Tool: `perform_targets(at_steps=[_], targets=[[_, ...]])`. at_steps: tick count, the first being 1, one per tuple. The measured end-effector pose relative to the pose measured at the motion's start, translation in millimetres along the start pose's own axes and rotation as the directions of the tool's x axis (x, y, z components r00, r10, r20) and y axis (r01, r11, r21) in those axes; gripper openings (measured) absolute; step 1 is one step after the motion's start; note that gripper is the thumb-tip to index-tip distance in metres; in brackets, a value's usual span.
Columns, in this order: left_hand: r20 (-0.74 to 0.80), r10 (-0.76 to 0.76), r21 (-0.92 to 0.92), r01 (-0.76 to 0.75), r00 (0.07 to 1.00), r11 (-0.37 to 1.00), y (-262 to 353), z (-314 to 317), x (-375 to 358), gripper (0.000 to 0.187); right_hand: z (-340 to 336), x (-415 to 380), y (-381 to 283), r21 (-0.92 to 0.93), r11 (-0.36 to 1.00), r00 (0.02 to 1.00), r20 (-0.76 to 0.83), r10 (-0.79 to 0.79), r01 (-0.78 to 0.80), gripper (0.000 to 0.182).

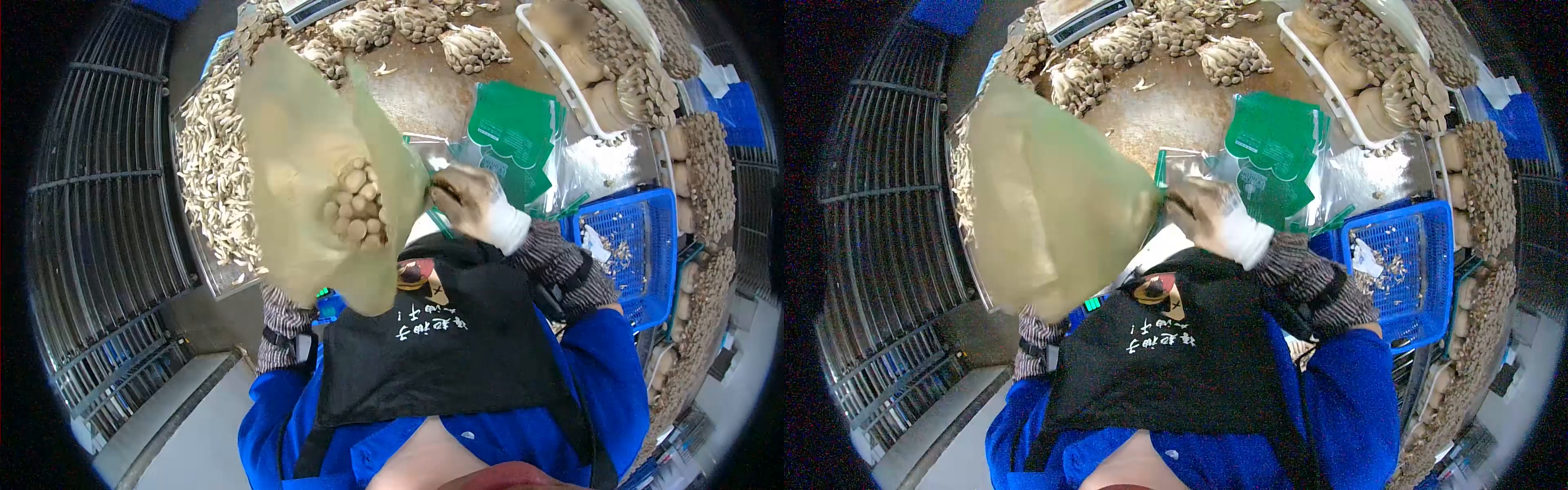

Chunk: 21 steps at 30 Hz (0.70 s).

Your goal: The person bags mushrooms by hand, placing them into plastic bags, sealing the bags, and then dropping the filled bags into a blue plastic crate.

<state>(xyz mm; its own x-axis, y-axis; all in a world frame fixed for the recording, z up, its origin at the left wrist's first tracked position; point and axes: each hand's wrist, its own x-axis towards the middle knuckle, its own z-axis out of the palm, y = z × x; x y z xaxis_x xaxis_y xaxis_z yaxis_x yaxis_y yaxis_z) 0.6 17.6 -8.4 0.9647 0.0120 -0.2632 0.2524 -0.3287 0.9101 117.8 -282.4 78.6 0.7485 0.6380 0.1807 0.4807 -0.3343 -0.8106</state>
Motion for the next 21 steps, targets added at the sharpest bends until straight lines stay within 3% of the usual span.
perform_targets(at_steps=[7, 9, 10, 11, 13, 14, 15, 16, 17, 19, 20, 21], targets=[[-0.017, 0.058, -0.233, -0.060, 0.998, 0.971, 27.0, 21.9, 1.6, 0.039, -16.4, -0.1, -19.7, -0.009, 0.999, 0.999, -0.021, -0.045, 0.045, 0.013], [-0.037, 0.065, -0.357, -0.074, 0.997, 0.931, 27.9, 41.0, 4.0, 0.038, -6.4, -6.2, -14.8, 0.120, 0.993, 1.000, -0.015, 0.003, -0.001, 0.013], [-0.052, 0.077, -0.427, -0.092, 0.996, 0.900, 32.1, 47.9, -3.9, 0.038, -4.6, -11.3, -14.9, 0.120, 0.990, 0.997, -0.047, -0.067, 0.072, 0.013], [-0.064, 0.079, -0.482, -0.100, 0.995, 0.871, 33.6, 54.9, -6.1, 0.038, -2.2, -21.4, -17.2, 0.151, 0.987, 0.998, -0.025, 0.059, -0.055, 0.014], [-0.098, 0.067, -0.549, -0.110, 0.993, 0.828, 32.2, 62.4, -9.1, 0.038, 10.5, -25.1, 3.2, 0.008, 0.981, 0.971, -0.144, -0.189, 0.192, 0.031], [-0.113, 0.067, -0.554, -0.119, 0.991, 0.824, 35.6, 63.4, -9.6, 0.038, 24.6, -32.3, 11.5, 0.010, 0.982, 0.973, -0.138, -0.186, 0.189, 0.031], [-0.139, 0.066, -0.556, -0.133, 0.988, 0.820, 37.1, 62.6, -10.0, 0.038, 41.0, -38.1, 19.4, 0.495, 0.868, 0.992, -0.077, 0.098, -0.047, 0.043], [-0.164, 0.058, -0.548, -0.140, 0.985, 0.825, 40.7, 58.9, -13.3, 0.038, 47.3, -39.4, 17.3, 0.832, 0.488, 0.942, 0.114, 0.315, -0.264, 0.054], [-0.201, 0.051, -0.529, -0.152, 0.978, 0.835, 40.9, 58.2, -14.4, 0.037, 46.2, -43.2, 14.3, 0.830, 0.488, 0.943, 0.122, 0.311, -0.268, 0.054], [-0.255, 0.015, -0.377, -0.114, 0.967, 0.919, 51.9, 49.3, -21.0, 0.037, 36.3, -38.7, -1.9, 0.855, 0.434, 0.946, 0.176, 0.272, -0.284, 0.077], [-0.221, -0.010, -0.033, 0.003, 0.975, 0.999, 75.2, 39.1, -26.3, 0.035, 49.8, -53.6, 33.7, 0.822, 0.508, 0.966, 0.216, 0.140, -0.258, 0.089], [-0.238, -0.020, -0.043, 0.010, 0.971, 0.999, 69.6, 41.7, -25.0, 0.035, 51.4, -59.3, 45.4, 0.821, 0.497, 0.960, 0.239, 0.148, -0.281, 0.088]])
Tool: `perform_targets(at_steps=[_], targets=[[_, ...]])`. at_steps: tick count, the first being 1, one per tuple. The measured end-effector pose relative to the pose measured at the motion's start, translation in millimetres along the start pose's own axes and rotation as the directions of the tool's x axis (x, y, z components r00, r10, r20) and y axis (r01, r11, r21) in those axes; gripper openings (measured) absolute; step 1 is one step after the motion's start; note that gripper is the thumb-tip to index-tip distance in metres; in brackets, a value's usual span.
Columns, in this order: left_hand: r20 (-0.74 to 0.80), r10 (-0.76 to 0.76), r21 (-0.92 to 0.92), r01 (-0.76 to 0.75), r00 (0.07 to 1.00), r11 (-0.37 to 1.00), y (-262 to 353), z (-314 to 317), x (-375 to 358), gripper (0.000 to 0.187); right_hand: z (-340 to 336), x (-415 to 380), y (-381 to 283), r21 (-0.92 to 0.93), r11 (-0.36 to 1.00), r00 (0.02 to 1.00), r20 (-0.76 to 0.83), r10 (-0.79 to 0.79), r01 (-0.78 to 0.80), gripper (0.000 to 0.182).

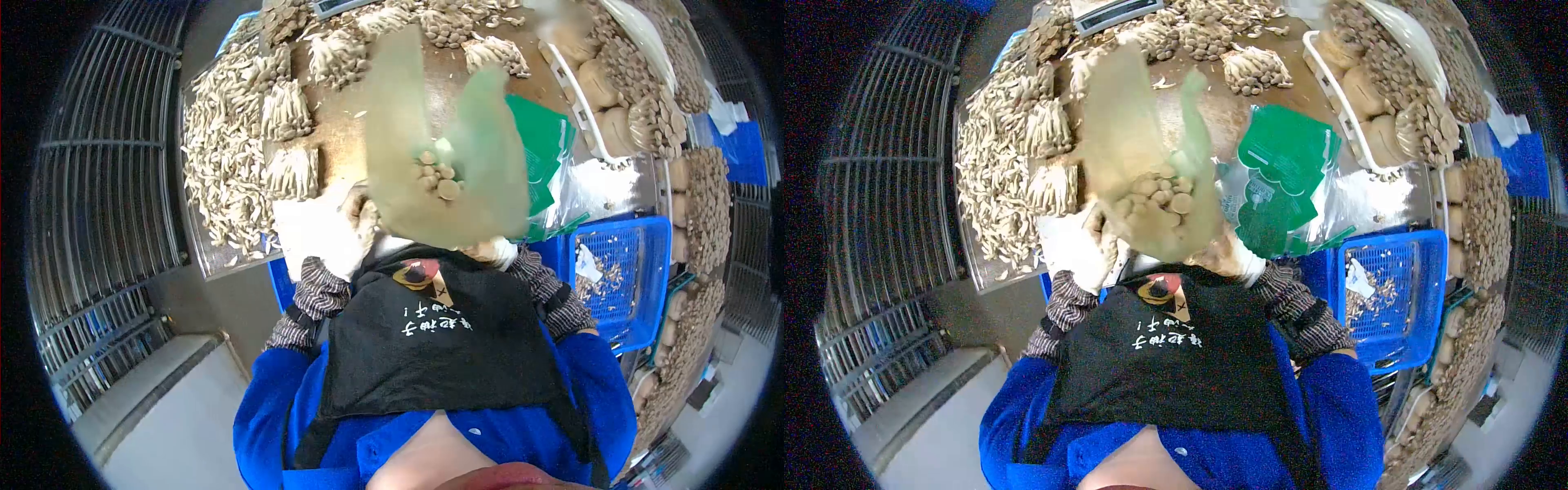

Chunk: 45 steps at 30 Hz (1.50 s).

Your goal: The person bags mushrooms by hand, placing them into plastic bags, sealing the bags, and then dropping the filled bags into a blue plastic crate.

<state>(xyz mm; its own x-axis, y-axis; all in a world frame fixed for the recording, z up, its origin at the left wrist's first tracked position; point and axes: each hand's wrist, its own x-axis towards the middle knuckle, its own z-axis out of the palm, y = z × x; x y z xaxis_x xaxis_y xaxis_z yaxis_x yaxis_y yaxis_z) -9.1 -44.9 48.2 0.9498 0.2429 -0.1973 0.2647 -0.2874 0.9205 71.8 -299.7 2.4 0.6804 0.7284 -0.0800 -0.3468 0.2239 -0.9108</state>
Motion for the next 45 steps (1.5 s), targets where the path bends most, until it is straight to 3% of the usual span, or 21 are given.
perform_targets(at_steps=[2, 6, 7, 8, 10, 16, 18, 19, 20, 22, 27, 30, 32, 33, 35, 38, 39, 40, 43, 44, 45], targets=[[-0.044, 0.322, 0.139, -0.314, 0.946, 0.939, -12.8, 10.3, 8.0, 0.030, -2.7, 0.0, -3.2, 0.018, 0.999, 0.998, -0.050, 0.035, -0.034, 0.087], [-0.096, 0.312, 0.017, -0.312, 0.945, 0.950, -22.6, 12.6, 12.4, 0.035, -7.0, 6.4, -16.8, -0.016, 0.999, 0.994, -0.103, 0.046, -0.048, 0.084], [-0.160, 0.422, -0.055, -0.435, 0.892, 0.899, -22.9, 14.1, 12.6, 0.033, -6.9, 9.7, -16.8, -0.030, 0.998, 0.993, -0.107, 0.047, -0.050, 0.084], [-0.175, 0.417, -0.052, -0.431, 0.892, 0.901, -17.4, 10.6, 13.3, 0.033, -4.9, 8.4, -19.3, -0.053, 0.998, 0.993, -0.118, 0.031, -0.037, 0.083], [-0.102, 0.605, 0.110, -0.596, 0.789, 0.795, -2.4, 2.1, 13.7, 0.028, -6.2, 12.0, -19.6, -0.080, 0.996, 0.991, -0.129, 0.023, -0.034, 0.082], [-0.100, 0.630, 0.100, -0.622, 0.770, 0.777, -4.2, 12.9, 14.2, 0.022, -9.4, 18.7, -19.1, -0.107, 0.994, 0.985, -0.172, -0.002, -0.016, 0.079], [-0.261, 0.629, -0.162, -0.675, 0.732, 0.719, -2.0, 26.6, 17.0, 0.028, -10.1, 26.1, -15.3, -0.064, 0.998, 0.979, -0.204, 0.004, -0.017, 0.079], [-0.231, 0.527, -0.219, -0.571, 0.818, 0.791, -8.2, 32.0, 17.4, 0.035, -8.3, 24.2, -13.2, -0.041, 0.999, 0.973, -0.231, 0.003, -0.013, 0.078], [-0.222, 0.532, -0.225, -0.574, 0.817, 0.787, -14.4, 35.0, 18.9, 0.035, -8.9, 26.0, -11.0, -0.013, 1.000, 0.968, -0.252, 0.006, -0.010, 0.078], [-0.159, 0.366, -0.460, -0.396, 0.917, 0.795, -22.0, 37.0, 25.2, 0.034, -9.3, 32.8, -5.2, 0.038, 0.999, 0.962, -0.274, 0.014, -0.004, 0.078], [-0.025, 0.331, -0.467, -0.303, 0.943, 0.831, -38.3, 39.9, 13.1, 0.035, -2.3, 33.8, -4.1, 0.121, 0.992, 0.946, -0.317, 0.062, -0.025, 0.077], [0.014, 0.352, -0.451, -0.309, 0.936, 0.838, -48.5, 41.6, -1.7, 0.033, 10.0, 23.1, -24.5, -0.130, 0.989, 0.987, -0.131, -0.089, 0.072, 0.076], [-0.012, 0.425, -0.349, -0.403, 0.905, 0.846, -52.8, 37.7, 1.9, 0.017, -3.6, 11.1, -16.3, -0.189, 0.980, 0.994, -0.094, 0.048, -0.065, 0.077], [-0.020, 0.416, -0.351, -0.396, 0.909, 0.848, -53.0, 33.2, 1.6, 0.017, 3.7, 7.2, -18.7, -0.093, 0.979, 0.968, -0.193, 0.159, -0.180, 0.078], [-0.155, 0.537, -0.009, -0.545, 0.829, 0.838, -51.5, 21.3, 1.7, 0.019, -7.5, 6.5, -5.7, 0.007, 0.959, 0.921, -0.275, 0.274, -0.283, 0.078], [-0.152, 0.524, 0.136, -0.508, 0.838, 0.851, -52.4, 12.1, -4.3, 0.022, -84.2, 14.7, 70.8, 0.322, 0.758, 0.723, -0.247, 0.645, -0.567, 0.081], [-0.136, 0.535, 0.139, -0.519, 0.834, 0.844, -49.3, 12.7, -3.2, 0.021, -48.0, 10.3, 31.5, -0.341, 0.931, 0.990, -0.103, 0.098, -0.128, 0.068], [-0.137, 0.533, 0.139, -0.516, 0.835, 0.845, -44.9, 13.9, -2.5, 0.021, -49.8, 10.2, 34.6, -0.341, 0.931, 0.990, -0.101, 0.101, -0.130, 0.068], [-0.161, 0.498, 0.093, -0.489, 0.852, 0.867, -35.6, 18.0, -1.4, 0.017, -62.9, 17.5, 44.5, 0.064, 0.978, 0.965, -0.163, 0.208, -0.200, 0.040], [-0.166, 0.503, 0.097, -0.494, 0.848, 0.864, -37.4, 15.4, -1.2, 0.017, -60.4, 19.0, 39.1, 0.060, 0.979, 0.967, -0.157, 0.202, -0.195, 0.040], [-0.152, 0.518, 0.108, -0.507, 0.842, 0.855, -41.6, 11.9, -4.0, 0.016, -49.7, 14.3, 26.3, -0.194, 0.960, 0.973, -0.153, 0.175, -0.203, 0.048]])
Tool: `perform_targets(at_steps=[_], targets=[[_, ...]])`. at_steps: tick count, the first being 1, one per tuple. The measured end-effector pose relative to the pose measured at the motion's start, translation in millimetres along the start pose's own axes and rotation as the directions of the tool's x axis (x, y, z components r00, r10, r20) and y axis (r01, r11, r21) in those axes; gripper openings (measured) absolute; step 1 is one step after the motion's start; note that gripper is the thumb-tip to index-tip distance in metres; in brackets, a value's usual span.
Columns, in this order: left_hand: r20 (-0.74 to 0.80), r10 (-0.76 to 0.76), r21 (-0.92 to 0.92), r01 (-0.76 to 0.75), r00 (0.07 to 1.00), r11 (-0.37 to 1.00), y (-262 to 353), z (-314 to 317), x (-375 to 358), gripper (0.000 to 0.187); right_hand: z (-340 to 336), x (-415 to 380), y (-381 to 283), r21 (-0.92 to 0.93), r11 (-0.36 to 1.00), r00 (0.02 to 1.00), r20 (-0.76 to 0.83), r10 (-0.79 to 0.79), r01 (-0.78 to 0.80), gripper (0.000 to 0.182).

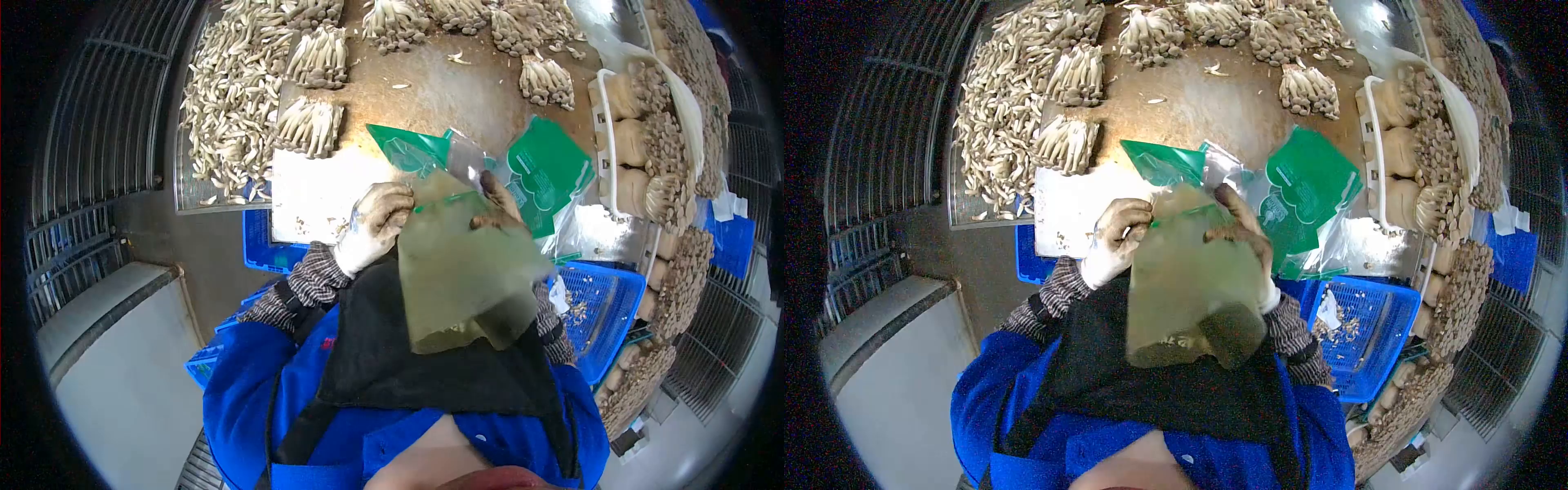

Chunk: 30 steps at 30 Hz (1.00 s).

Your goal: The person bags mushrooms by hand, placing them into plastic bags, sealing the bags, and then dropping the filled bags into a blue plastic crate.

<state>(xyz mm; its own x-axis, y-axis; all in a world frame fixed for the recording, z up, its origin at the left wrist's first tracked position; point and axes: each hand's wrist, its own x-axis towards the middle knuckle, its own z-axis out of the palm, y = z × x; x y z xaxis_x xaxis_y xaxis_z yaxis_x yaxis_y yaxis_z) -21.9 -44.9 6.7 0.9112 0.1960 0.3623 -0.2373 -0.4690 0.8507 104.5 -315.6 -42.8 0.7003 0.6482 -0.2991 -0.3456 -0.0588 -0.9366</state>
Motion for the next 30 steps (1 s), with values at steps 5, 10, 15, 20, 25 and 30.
perform_targets(at_steps=[5, 10, 15, 20, 25, 30], targets=[[0.072, -0.268, -0.118, 0.275, 0.961, 0.954, -21.9, 4.1, -14.0, 0.017, 58.5, -6.2, -63.2, 0.262, 0.964, 0.998, -0.052, -0.033, 0.045, 0.055], [0.007, -0.380, -0.141, 0.377, 0.925, 0.915, -19.9, 5.1, -19.4, 0.018, 61.3, -7.4, -78.7, -0.103, 0.991, 0.992, -0.084, -0.096, 0.087, 0.030], [-0.060, -0.341, -0.195, 0.324, 0.938, 0.926, -13.6, 9.0, -7.0, 0.013, 70.1, 13.3, -89.3, 0.065, 0.968, 0.968, -0.081, -0.238, 0.244, 0.030], [-0.048, -0.216, -0.183, 0.204, 0.975, 0.962, -0.9, 13.9, 3.3, 0.013, 61.8, 18.3, -73.4, -0.274, 0.855, 0.898, 0.131, -0.421, 0.440, 0.038], [-0.063, -0.266, -0.140, 0.255, 0.962, 0.957, -7.1, 10.5, 11.4, 0.015, 87.7, 28.1, -112.2, 0.071, 0.931, 0.931, 0.056, -0.361, 0.357, 0.035], [-0.073, -0.282, -0.145, 0.269, 0.957, 0.952, -21.9, 11.7, 3.6, 0.020, 93.8, 39.2, -137.4, 0.291, 0.948, 0.985, 0.070, -0.157, 0.131, 0.033]])
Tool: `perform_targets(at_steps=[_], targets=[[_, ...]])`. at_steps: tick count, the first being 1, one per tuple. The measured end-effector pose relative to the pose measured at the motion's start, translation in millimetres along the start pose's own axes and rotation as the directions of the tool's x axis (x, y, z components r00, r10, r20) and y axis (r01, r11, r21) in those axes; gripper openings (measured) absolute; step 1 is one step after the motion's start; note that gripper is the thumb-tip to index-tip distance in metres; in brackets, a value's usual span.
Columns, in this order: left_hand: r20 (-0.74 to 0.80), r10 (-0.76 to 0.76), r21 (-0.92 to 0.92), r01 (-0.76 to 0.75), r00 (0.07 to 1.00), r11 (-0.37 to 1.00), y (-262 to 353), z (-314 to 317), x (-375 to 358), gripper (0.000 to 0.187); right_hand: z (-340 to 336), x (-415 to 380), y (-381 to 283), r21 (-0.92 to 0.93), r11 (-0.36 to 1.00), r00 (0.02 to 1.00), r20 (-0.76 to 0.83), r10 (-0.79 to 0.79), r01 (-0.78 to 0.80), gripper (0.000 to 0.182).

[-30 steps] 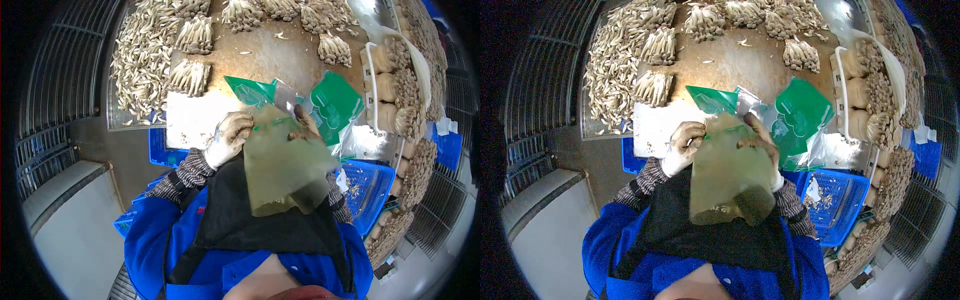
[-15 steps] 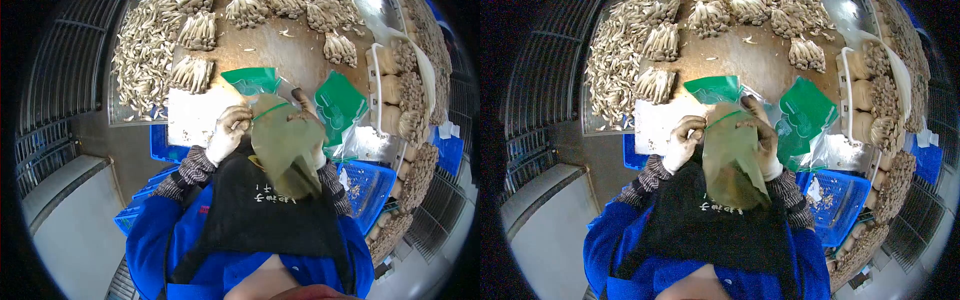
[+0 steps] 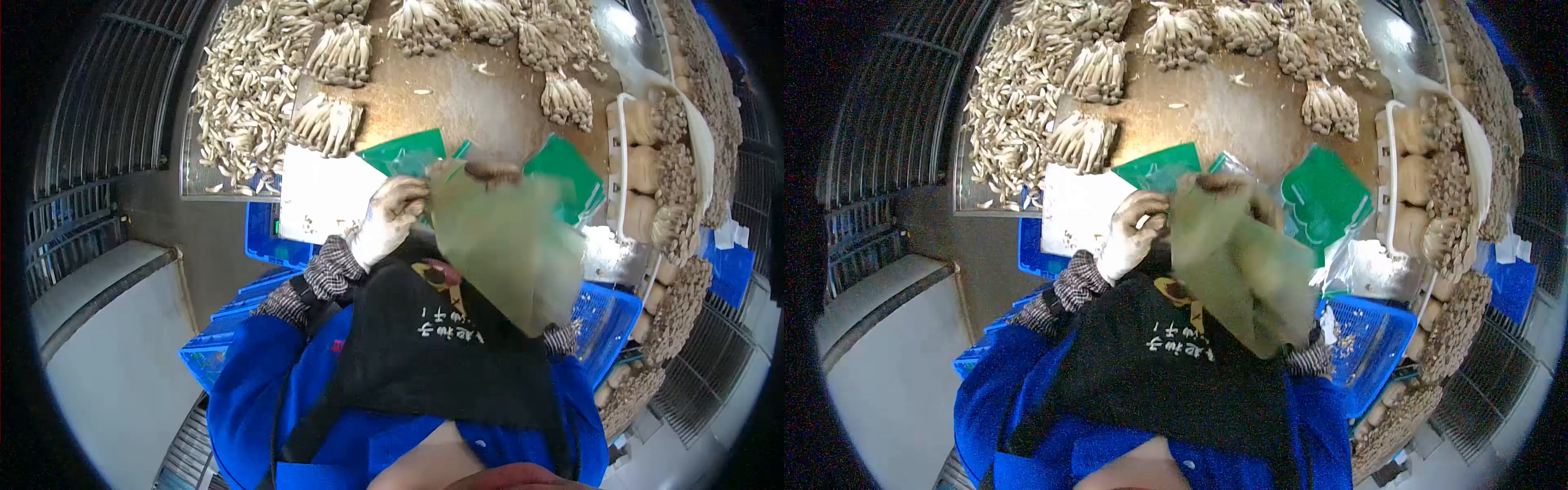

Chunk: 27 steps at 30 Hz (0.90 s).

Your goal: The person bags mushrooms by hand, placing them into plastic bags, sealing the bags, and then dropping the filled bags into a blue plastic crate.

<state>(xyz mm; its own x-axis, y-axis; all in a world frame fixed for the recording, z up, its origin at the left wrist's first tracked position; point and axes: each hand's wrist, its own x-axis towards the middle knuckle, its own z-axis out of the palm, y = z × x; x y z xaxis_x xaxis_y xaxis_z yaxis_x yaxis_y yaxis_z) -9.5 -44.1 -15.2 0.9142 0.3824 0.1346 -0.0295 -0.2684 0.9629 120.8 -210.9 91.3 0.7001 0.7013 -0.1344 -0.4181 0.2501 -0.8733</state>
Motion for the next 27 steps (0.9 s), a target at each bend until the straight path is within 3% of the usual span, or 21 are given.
perform_targets(at_steps=[2, 5, 7, 8, 12, 14, 16, 18, 19, 20, 21, 23, 24, 25, 26, 27], targets=[[-0.009, -0.022, 0.042, 0.023, 1.000, 0.999, -12.8, -4.9, 3.3, 0.021, -7.2, -0.2, 2.1, -0.236, 0.957, 0.979, 0.147, -0.138, 0.171, 0.031], [0.009, -0.084, 0.035, 0.083, 0.996, 0.996, -26.1, 0.7, -2.4, 0.020, -17.5, 6.4, 1.1, -0.206, 0.968, 0.989, 0.051, -0.137, 0.144, 0.030], [-0.077, -0.165, -0.049, 0.161, 0.983, 0.986, -32.7, 1.9, -6.2, 0.019, -39.9, 12.0, -0.4, -0.241, 0.956, 0.982, -0.043, -0.184, 0.169, 0.029], [-0.098, -0.134, -0.056, 0.129, 0.986, 0.990, -33.7, 3.6, -6.8, 0.018, -54.5, 14.9, 0.0, -0.268, 0.947, 0.970, -0.117, -0.214, 0.177, 0.028], [-0.050, -0.213, -0.098, 0.207, 0.976, 0.973, -28.0, 3.0, -3.9, 0.016, -133.6, 5.0, -34.7, -0.463, 0.841, 0.796, -0.378, -0.472, 0.278, 0.026], [-0.054, -0.199, -0.076, 0.195, 0.978, 0.978, -29.2, 3.0, -3.7, 0.016, -170.9, -14.6, -34.1, -0.602, 0.768, 0.711, -0.442, -0.547, 0.217, 0.025], [-0.068, -0.193, -0.060, 0.189, 0.979, 0.980, -28.4, 1.9, -2.1, 0.016, -198.5, -31.6, -11.9, -0.750, 0.658, 0.687, -0.443, -0.576, 0.067, 0.024], [-0.048, -0.220, -0.068, 0.217, 0.974, 0.974, -28.7, 4.1, -3.6, 0.016, -212.8, -31.7, 16.8, -0.877, 0.469, 0.760, -0.374, -0.532, -0.103, 0.023], [-0.046, -0.250, -0.079, 0.246, 0.967, 0.966, -30.6, 5.5, -3.7, 0.016, -227.4, -26.7, 0.0, -0.988, 0.135, 0.969, -0.101, -0.225, -0.071, 0.024], [-0.035, -0.199, -0.055, 0.197, 0.979, 0.979, -36.5, 4.8, -4.3, 0.017, -258.4, -21.7, 19.8, -0.996, -0.078, 0.995, -0.025, -0.098, -0.032, 0.037], [-0.025, -0.197, -0.052, 0.195, 0.980, 0.979, -33.3, 4.6, -3.6, 0.017, -256.5, -18.8, 20.8, -0.996, -0.075, 0.994, -0.034, -0.103, -0.042, 0.037], [-0.033, -0.205, -0.058, 0.203, 0.978, 0.977, -26.8, 2.9, -1.5, 0.019, -240.4, -11.0, 28.6, -0.793, -0.609, 0.972, 0.164, -0.166, 0.030, 0.040], [-0.040, -0.182, -0.028, 0.181, 0.982, 0.983, -34.7, 2.8, -3.1, 0.020, -218.1, -8.4, 24.4, -0.794, -0.607, 0.972, 0.163, -0.170, 0.027, 0.040], [-0.041, -0.178, -0.024, 0.177, 0.983, 0.984, -34.8, 3.9, -3.0, 0.020, -186.6, -7.9, 15.3, -0.868, -0.470, 0.933, 0.289, -0.214, 0.161, 0.043], [-0.059, -0.233, -0.047, 0.230, 0.971, 0.972, -33.9, 5.1, -3.6, 0.018, -160.3, -9.8, 14.5, -0.893, -0.327, 0.873, 0.402, -0.276, 0.308, 0.046], [-0.077, -0.289, -0.072, 0.283, 0.954, 0.956, -33.1, 5.7, -4.0, 0.017, -151.3, -18.5, 40.1, -0.935, -0.057, 0.849, 0.343, -0.401, 0.351, 0.044]])
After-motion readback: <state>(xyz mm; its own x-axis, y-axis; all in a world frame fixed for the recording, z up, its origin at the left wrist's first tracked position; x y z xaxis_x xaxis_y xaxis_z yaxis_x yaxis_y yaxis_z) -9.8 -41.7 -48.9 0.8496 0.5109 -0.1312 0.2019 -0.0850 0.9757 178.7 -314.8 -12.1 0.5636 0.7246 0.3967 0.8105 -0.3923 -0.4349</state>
